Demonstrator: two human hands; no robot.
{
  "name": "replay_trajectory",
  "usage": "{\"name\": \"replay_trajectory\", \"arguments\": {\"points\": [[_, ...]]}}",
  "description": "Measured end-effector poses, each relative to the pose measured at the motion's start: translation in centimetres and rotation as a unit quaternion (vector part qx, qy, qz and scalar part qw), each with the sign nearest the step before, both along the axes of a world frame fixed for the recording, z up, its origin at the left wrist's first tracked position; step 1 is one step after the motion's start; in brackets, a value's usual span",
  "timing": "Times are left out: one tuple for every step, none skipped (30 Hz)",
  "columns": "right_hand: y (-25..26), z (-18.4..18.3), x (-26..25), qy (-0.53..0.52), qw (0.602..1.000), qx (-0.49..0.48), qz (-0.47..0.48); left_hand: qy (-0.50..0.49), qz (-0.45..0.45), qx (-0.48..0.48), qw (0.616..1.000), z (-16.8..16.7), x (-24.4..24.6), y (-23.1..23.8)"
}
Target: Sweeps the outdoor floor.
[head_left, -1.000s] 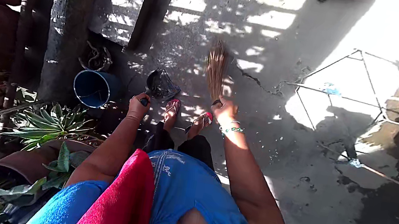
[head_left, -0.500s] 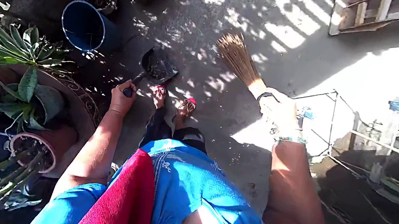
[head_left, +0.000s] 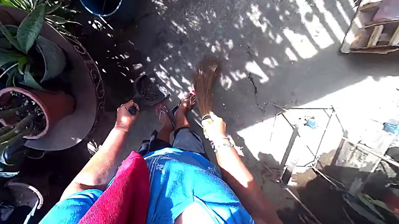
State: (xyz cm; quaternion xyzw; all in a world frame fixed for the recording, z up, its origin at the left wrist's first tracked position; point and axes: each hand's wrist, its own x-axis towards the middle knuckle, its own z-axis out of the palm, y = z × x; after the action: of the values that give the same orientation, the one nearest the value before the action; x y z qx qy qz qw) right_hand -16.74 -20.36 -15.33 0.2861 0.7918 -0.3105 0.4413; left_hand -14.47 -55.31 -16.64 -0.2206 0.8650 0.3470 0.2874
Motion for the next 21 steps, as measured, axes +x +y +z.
{"name": "replay_trajectory", "arguments": {"points": [[-1.6,0.9,0.9,-0.022,0.998,-0.025,0.044,0.003,0.005,0.002,1.0,-0.4,0.6,-0.4],[-2.3,2.0,1.1,-0.029,0.996,-0.043,0.073,0.014,0.006,0.007,1.0,-0.7,1.0,-0.7],[-2.4,3.0,0.8,-0.02,0.995,-0.053,0.081,0.021,0.008,0.01,1.0,-0.7,1.2,-1.0],[-1.9,3.8,0.3,0.001,0.995,-0.054,0.081,0.02,0.01,0.009,1.0,-0.6,1.3,-1.2],[-1.2,4.2,-0.3,0.029,0.996,-0.054,0.07,0.008,0.016,0.005,1.0,-0.3,1.2,-1.4],[-0.6,4.3,-0.9,0.056,0.996,-0.051,0.052,-0.01,0.021,0.003,1.0,-0.1,1.0,-1.6],[-0.4,4.3,-1.6,0.079,0.995,-0.043,0.041,-0.021,0.024,0.002,0.999,0.0,0.9,-2.0],[-0.5,4.0,-2.2,0.097,0.994,-0.025,0.038,-0.026,0.025,0.002,0.999,-0.1,1.0,-2.3],[-0.9,3.6,-2.6,0.113,0.993,-0.007,0.042,-0.031,0.026,0.004,0.999,-0.3,1.1,-2.6],[-1.7,3.0,-2.8,0.12,0.992,0.005,0.045,-0.036,0.026,0.009,0.999,-0.5,1.4,-2.9],[-2.6,2.0,-2.7,0.113,0.992,0.015,0.051,-0.039,0.027,0.013,0.999,-0.6,1.8,-3.1],[-3.6,0.9,-2.3,0.097,0.993,0.021,0.063,-0.043,0.028,0.018,0.999,-0.7,2.1,-3.3],[-4.6,0.2,-2.0,0.069,0.995,0.014,0.076,-0.046,0.027,0.022,0.998,-0.7,2.4,-3.4],[-5.9,0.2,-1.9,0.038,0.995,0.0,0.094,-0.049,0.023,0.027,0.998,-0.6,2.6,-3.7],[-7.0,1.1,-2.0,0.01,0.994,-0.018,0.109,-0.052,0.02,0.031,0.998,-0.4,2.8,-4.0],[-7.7,2.3,-2.3,-0.004,0.992,-0.033,0.12,-0.05,0.02,0.035,0.998,-0.3,2.9,-4.4],[-8.0,3.8,-2.9,0.002,0.991,-0.038,0.13,-0.043,0.026,0.035,0.998,-0.3,3.2,-4.8],[-8.1,5.4,-3.6,0.02,0.989,-0.04,0.139,-0.037,0.038,0.034,0.998,-0.2,3.6,-5.3],[-8.2,7.0,-4.6,0.045,0.987,-0.04,0.152,-0.028,0.053,0.031,0.998,0.0,3.9,-5.7],[-8.5,8.4,-5.7,0.07,0.982,-0.038,0.173,-0.015,0.075,0.03,0.997,0.1,4.3,-6.1],[-8.9,9.6,-6.9,0.097,0.973,-0.033,0.207,-0.001,0.104,0.029,0.994,0.2,4.7,-6.4]]}}
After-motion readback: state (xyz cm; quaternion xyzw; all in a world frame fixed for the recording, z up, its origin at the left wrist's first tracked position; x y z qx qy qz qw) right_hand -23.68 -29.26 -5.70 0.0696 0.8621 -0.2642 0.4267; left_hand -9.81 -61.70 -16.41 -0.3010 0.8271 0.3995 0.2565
